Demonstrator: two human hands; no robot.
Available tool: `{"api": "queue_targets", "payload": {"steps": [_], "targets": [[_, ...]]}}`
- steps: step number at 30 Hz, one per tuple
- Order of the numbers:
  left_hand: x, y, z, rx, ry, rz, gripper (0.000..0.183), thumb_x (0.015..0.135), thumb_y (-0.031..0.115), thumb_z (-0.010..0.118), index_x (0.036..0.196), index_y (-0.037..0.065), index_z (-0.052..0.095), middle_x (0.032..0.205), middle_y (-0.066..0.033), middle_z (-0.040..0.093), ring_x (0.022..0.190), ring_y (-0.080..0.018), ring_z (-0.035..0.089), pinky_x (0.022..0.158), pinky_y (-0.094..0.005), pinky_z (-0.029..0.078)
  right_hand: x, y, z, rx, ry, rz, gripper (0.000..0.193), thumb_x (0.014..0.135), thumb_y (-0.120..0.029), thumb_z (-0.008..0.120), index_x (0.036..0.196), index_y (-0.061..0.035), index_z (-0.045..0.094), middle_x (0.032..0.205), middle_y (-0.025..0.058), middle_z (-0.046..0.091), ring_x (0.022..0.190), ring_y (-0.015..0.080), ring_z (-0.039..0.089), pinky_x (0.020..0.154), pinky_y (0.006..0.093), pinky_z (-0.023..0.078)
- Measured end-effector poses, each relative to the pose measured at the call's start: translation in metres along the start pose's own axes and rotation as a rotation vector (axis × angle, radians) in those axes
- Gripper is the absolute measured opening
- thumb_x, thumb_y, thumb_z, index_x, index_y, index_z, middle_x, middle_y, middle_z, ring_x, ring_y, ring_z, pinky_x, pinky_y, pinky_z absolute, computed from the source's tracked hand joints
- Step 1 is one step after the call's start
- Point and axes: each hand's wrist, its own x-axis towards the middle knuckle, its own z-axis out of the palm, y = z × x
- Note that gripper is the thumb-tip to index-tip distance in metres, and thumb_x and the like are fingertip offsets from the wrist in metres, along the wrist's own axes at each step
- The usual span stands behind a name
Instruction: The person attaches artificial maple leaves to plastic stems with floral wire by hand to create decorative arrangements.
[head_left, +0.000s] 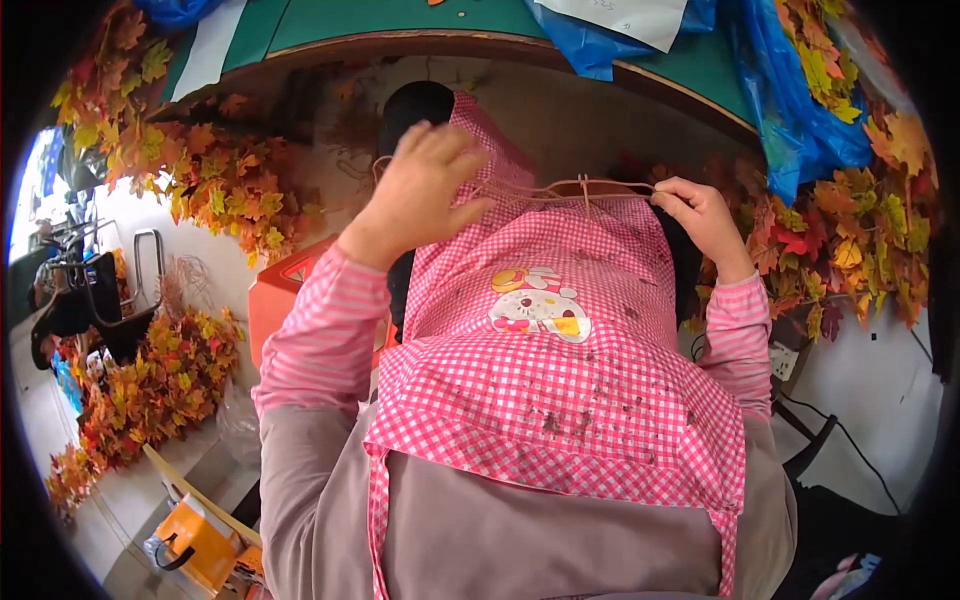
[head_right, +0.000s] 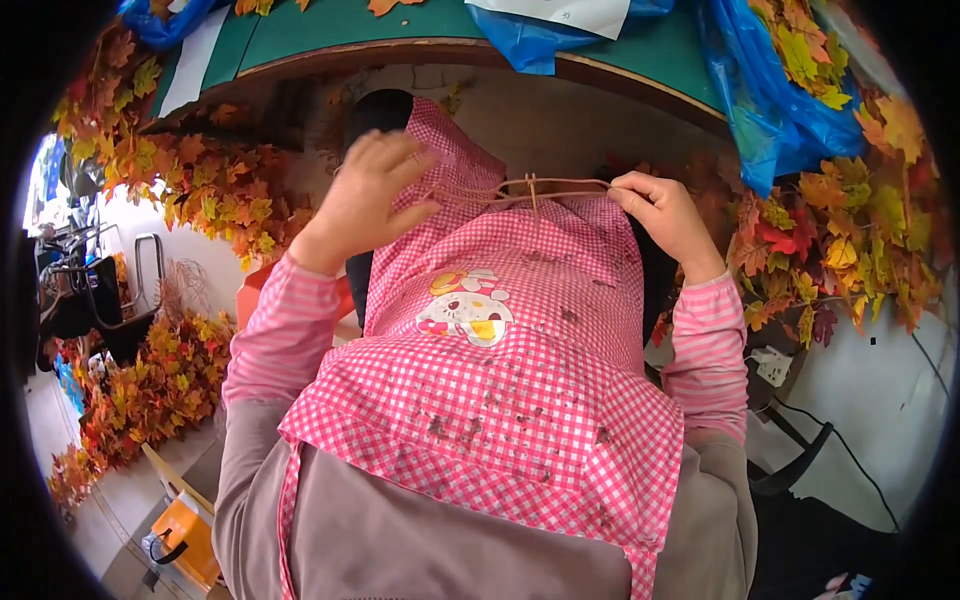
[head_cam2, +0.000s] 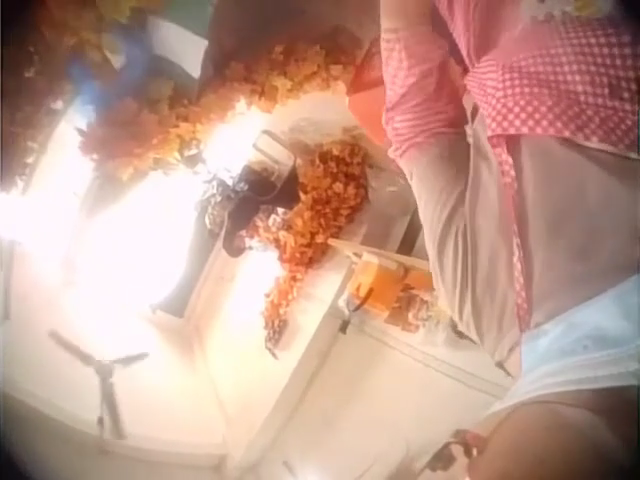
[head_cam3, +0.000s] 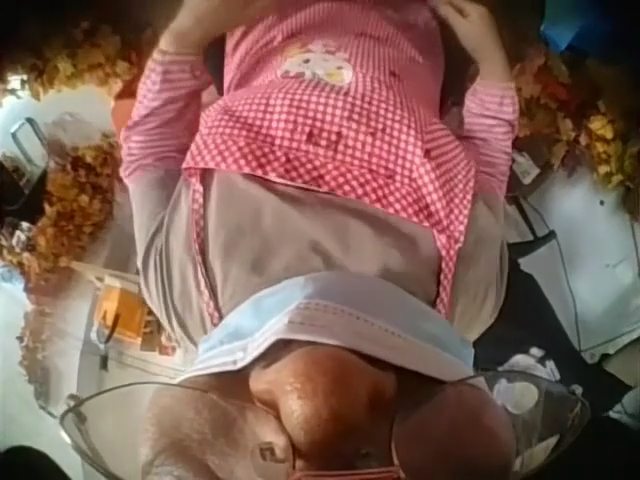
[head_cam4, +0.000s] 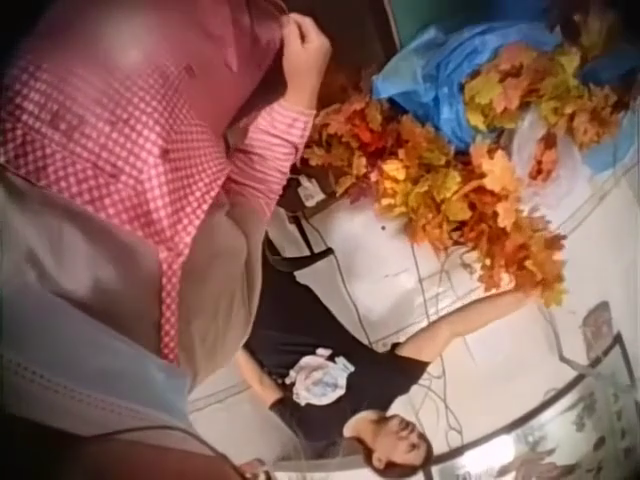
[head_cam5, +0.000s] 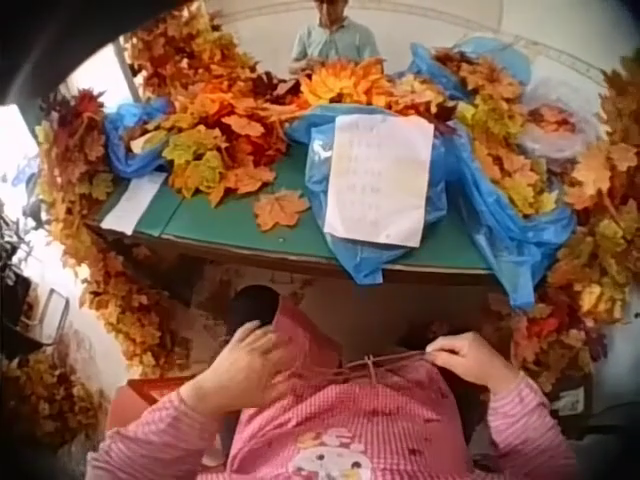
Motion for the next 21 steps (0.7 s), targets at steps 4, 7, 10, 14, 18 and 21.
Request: {"api": "queue_targets", "payload": {"steps": [4, 7, 10, 14, 18, 21], "targets": [[-0.007, -0.011, 0.038, -0.265, -0.137, -0.030, 0.022, 0.083, 0.020, 0.066, 0.099, 0.006, 0.068, 0.090, -0.0100, 0.066, 0.084, -0.0308, 0.062, 0.078, -0.0404, 0.051, 0.016, 0.029, -0.001, -0.064, -0.133, 0.208, 0.017, 0.088, -0.011, 0.062, 0.100, 0.0007, 0.065, 0.092, 0.0057, 0.066, 0.088, 0.0161, 0.061, 0.081, 0.0287, 0.047], [-0.009, -0.009, 0.055, -0.168, -0.167, 0.015, 0.017, 0.084, 0.018, 0.063, 0.096, 0.006, 0.068, 0.089, -0.0091, 0.065, 0.083, -0.0292, 0.063, 0.072, -0.0390, 0.053, 0.021, 0.018, 0.026, -0.759, 0.181, -0.224, 0.026, 0.082, -0.011, 0.062, 0.106, -0.0026, 0.064, 0.106, 0.0108, 0.064, 0.101, 0.0266, 0.060, 0.090, 0.0386, 0.046], [-0.008, -0.002, 0.060, -0.154, -0.137, 0.011, 0.015, 0.085, 0.016, 0.062, 0.094, 0.006, 0.067, 0.086, -0.0087, 0.064, 0.082, -0.0281, 0.063, 0.071, -0.0380, 0.053, 0.046, -0.037, 0.060, -0.425, 0.090, -0.439, 0.030, 0.079, -0.012, 0.061, 0.108, -0.0028, 0.063, 0.110, 0.0129, 0.064, 0.105, 0.0332, 0.057, 0.093, 0.0419, 0.044], [-0.002, 0.003, 0.061, -0.168, -0.062, 0.050, 0.015, 0.085, 0.015, 0.063, 0.096, 0.005, 0.066, 0.086, -0.0087, 0.063, 0.080, -0.0275, 0.064, 0.068, -0.0364, 0.053, 0.070, -0.036, 0.113, -0.175, -0.214, -0.414, 0.027, 0.086, -0.022, 0.066, 0.103, -0.0012, 0.065, 0.098, 0.0131, 0.067, 0.089, 0.0299, 0.063, 0.080, 0.0386, 0.049], [0.002, 0.012, 0.067, -0.208, 0.067, -0.152, 0.014, 0.087, 0.014, 0.061, 0.096, 0.004, 0.065, 0.087, -0.0120, 0.065, 0.077, -0.0309, 0.065, 0.066, -0.0403, 0.053, 0.077, -0.031, 0.132, 0.184, 0.007, -0.229, 0.018, 0.089, -0.018, 0.063, 0.097, -0.0014, 0.064, 0.086, 0.0123, 0.067, 0.074, 0.0234, 0.064, 0.068, 0.0336, 0.049], [0.011, 0.022, 0.084, -0.213, 0.099, -0.314, 0.016, 0.090, 0.017, 0.056, 0.092, 0.003, 0.063, 0.086, -0.0158, 0.067, 0.074, -0.0329, 0.066, 0.064, -0.0428, 0.053, 0.083, -0.016, 0.145, 0.205, 0.060, -0.092, 0.017, 0.091, -0.017, 0.061, 0.094, -0.0009, 0.063, 0.086, 0.0136, 0.066, 0.076, 0.0227, 0.064, 0.069, 0.0330, 0.048]]}}
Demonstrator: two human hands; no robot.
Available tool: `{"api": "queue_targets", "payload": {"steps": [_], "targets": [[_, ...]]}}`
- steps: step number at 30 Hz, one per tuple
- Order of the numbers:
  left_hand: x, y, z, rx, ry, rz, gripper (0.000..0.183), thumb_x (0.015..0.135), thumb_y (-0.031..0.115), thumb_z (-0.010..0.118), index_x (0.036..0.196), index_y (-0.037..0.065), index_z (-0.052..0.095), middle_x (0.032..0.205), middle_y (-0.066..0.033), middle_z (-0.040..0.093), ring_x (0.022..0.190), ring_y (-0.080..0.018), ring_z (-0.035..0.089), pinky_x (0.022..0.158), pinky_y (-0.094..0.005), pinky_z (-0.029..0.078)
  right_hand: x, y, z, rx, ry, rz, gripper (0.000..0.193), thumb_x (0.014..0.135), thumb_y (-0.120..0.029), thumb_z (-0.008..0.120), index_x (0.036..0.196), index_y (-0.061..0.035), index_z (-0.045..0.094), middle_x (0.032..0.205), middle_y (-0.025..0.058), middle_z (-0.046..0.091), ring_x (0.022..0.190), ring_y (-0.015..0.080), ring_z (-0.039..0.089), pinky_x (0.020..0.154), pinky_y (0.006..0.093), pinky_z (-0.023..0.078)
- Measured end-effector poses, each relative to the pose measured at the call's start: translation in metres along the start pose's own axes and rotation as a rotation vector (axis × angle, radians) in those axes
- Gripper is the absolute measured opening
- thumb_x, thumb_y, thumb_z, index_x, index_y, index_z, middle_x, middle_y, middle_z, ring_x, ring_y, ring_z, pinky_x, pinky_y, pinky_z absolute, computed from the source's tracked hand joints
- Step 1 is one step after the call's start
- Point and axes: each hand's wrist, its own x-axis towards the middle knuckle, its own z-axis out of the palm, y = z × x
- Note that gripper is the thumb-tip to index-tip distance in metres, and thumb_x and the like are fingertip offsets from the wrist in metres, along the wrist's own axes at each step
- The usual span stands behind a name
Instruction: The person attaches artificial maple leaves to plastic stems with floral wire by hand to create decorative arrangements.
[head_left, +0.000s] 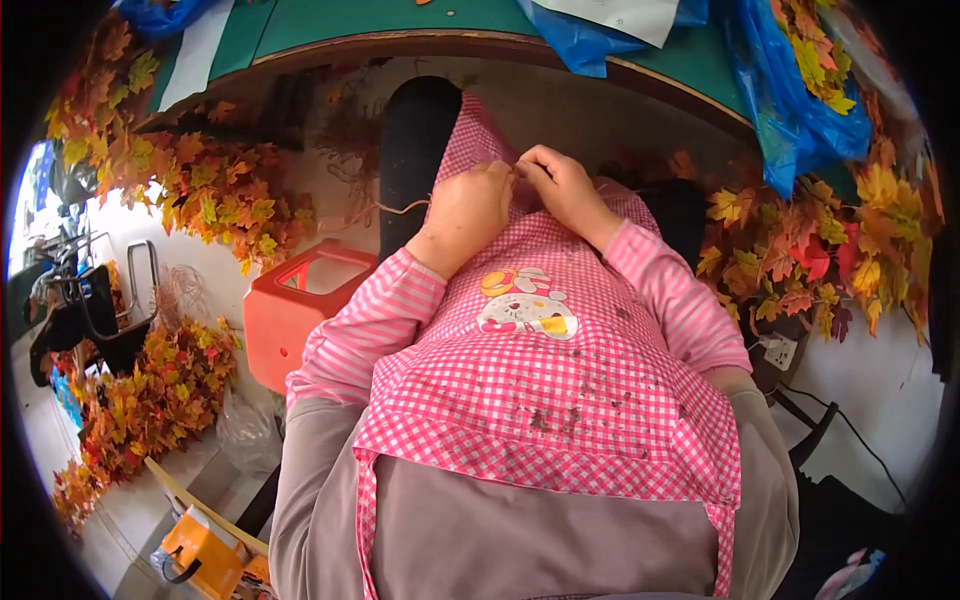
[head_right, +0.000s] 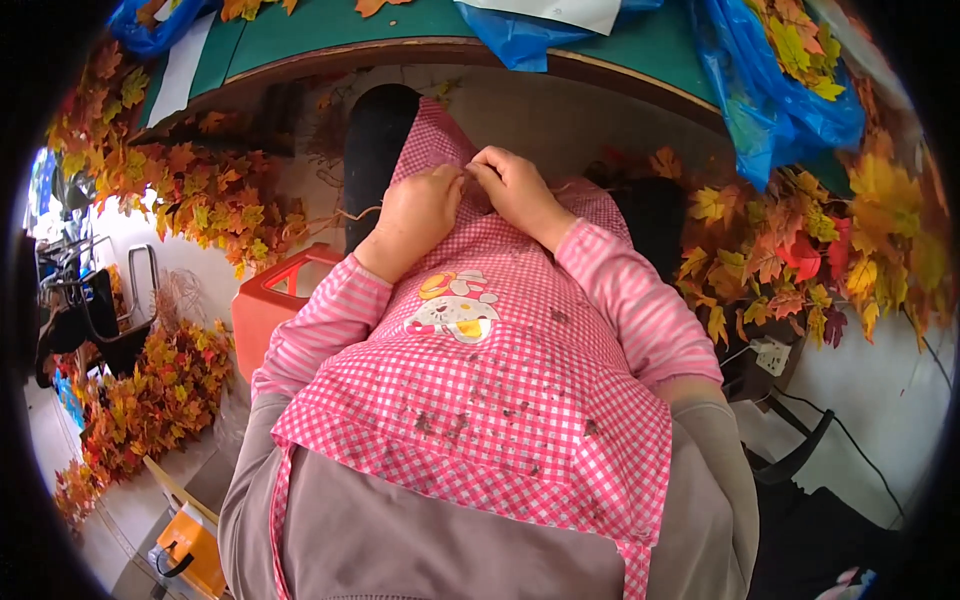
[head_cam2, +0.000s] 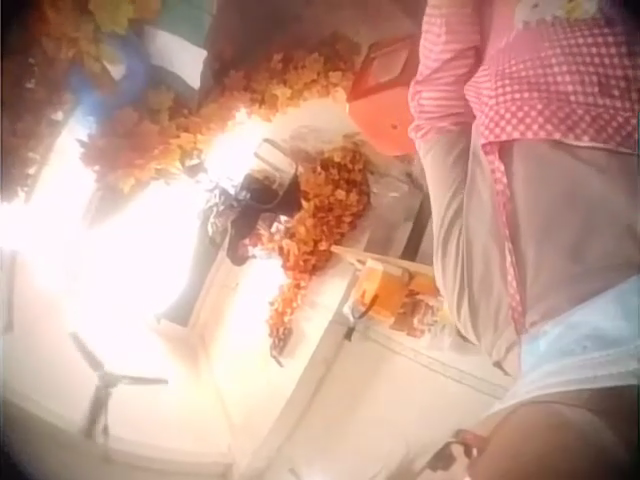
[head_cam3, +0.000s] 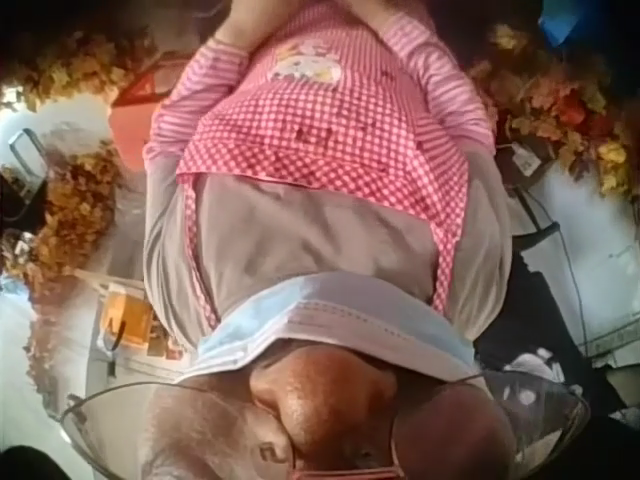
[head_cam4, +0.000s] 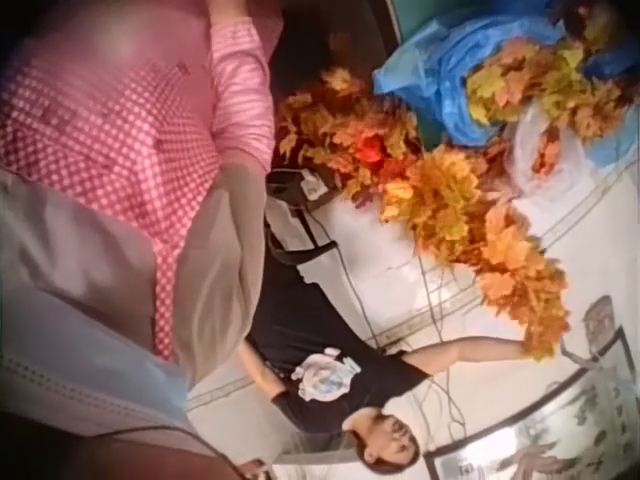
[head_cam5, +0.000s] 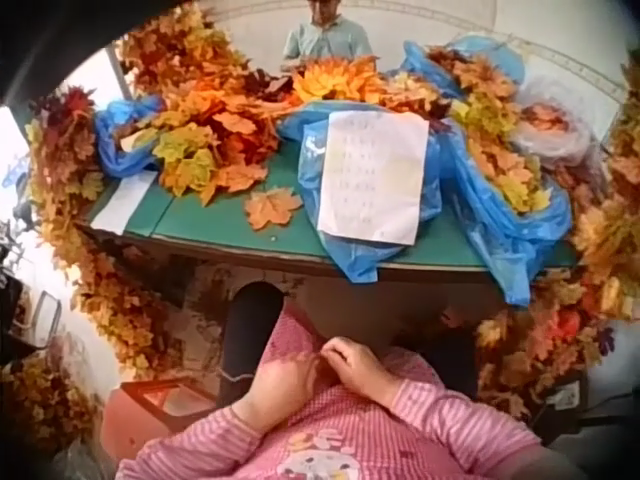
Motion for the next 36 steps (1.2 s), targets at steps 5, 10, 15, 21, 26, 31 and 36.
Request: {"api": "queue_targets", "payload": {"steps": [5, 10, 15, 21, 26, 31, 36], "targets": [[0.006, 0.000, 0.018, 0.212, -0.157, -0.107, 0.022, 0.093, 0.022, 0.052, 0.089, 0.003, 0.061, 0.076, -0.0184, 0.066, 0.067, -0.0348, 0.066, 0.060, -0.0447, 0.053, 0.003, 0.024, 0.009, -0.118, 0.100, -0.220, 0.014, 0.089, -0.014, 0.059, 0.087, -0.0006, 0.059, 0.085, 0.0149, 0.062, 0.078, 0.0315, 0.062, 0.070, 0.0374, 0.049], [0.005, -0.009, 0.012, 0.149, -0.102, 0.047, 0.018, 0.091, 0.022, 0.054, 0.091, 0.005, 0.061, 0.080, -0.0141, 0.066, 0.069, -0.0320, 0.065, 0.060, -0.0421, 0.052, -0.006, 0.009, -0.013, -0.204, -0.016, -0.215, 0.016, 0.089, -0.018, 0.061, 0.088, -0.0022, 0.058, 0.084, 0.0146, 0.062, 0.077, 0.0347, 0.061, 0.068, 0.0408, 0.048], [-0.002, -0.016, 0.009, 0.121, -0.262, 0.186, 0.015, 0.089, 0.021, 0.056, 0.093, 0.007, 0.062, 0.080, -0.0126, 0.065, 0.069, -0.0310, 0.065, 0.060, -0.0413, 0.051, -0.018, 0.014, -0.012, -0.297, -0.264, -0.038, 0.018, 0.087, -0.024, 0.063, 0.088, -0.0063, 0.059, 0.091, 0.0110, 0.063, 0.090, 0.0316, 0.059, 0.076, 0.0405, 0.048], [0.001, -0.015, 0.022, 0.237, -0.291, 0.186, 0.015, 0.088, 0.019, 0.056, 0.090, 0.006, 0.063, 0.080, -0.0118, 0.066, 0.068, -0.0300, 0.065, 0.059, -0.0415, 0.051, -0.017, 0.017, -0.009, -0.474, -0.143, -0.297, 0.010, 0.087, -0.015, 0.060, 0.094, -0.0072, 0.060, 0.087, 0.0104, 0.062, 0.094, 0.0306, 0.059, 0.081, 0.0421, 0.048], [0.004, -0.014, 0.025, 0.203, -0.202, 0.200, 0.014, 0.088, 0.018, 0.054, 0.084, 0.006, 0.060, 0.078, -0.0119, 0.066, 0.063, -0.0283, 0.066, 0.055, -0.0402, 0.052, -0.007, 0.011, 0.000, -0.086, -0.039, 0.012, 0.019, 0.088, -0.010, 0.060, 0.106, -0.0029, 0.057, 0.079, 0.0101, 0.062, 0.073, 0.0190, 0.062, 0.066, 0.0325, 0.049], [0.002, -0.006, 0.030, 0.210, -0.206, 0.164, 0.015, 0.089, 0.019, 0.054, 0.083, 0.006, 0.058, 0.074, -0.0112, 0.065, 0.060, -0.0290, 0.065, 0.053, -0.0412, 0.051, 0.016, 0.036, 0.013, -0.026, 0.008, 0.103, 0.024, 0.089, -0.024, 0.058, 0.100, -0.0038, 0.066, 0.088, 0.0165, 0.069, 0.082, 0.0303, 0.068, 0.073, 0.0379, 0.051], [-0.023, 0.002, -0.018, 0.162, -0.282, 0.059, 0.014, 0.090, 0.017, 0.057, 0.088, 0.004, 0.060, 0.077, -0.0154, 0.065, 0.065, -0.0344, 0.064, 0.057, -0.0441, 0.050, 0.042, 0.145, -0.083, -0.136, 0.520, 0.615, 0.035, 0.090, -0.031, 0.056, 0.112, -0.0062, 0.064, 0.102, 0.0184, 0.068, 0.096, 0.0348, 0.065, 0.085, 0.0437, 0.051]]}}
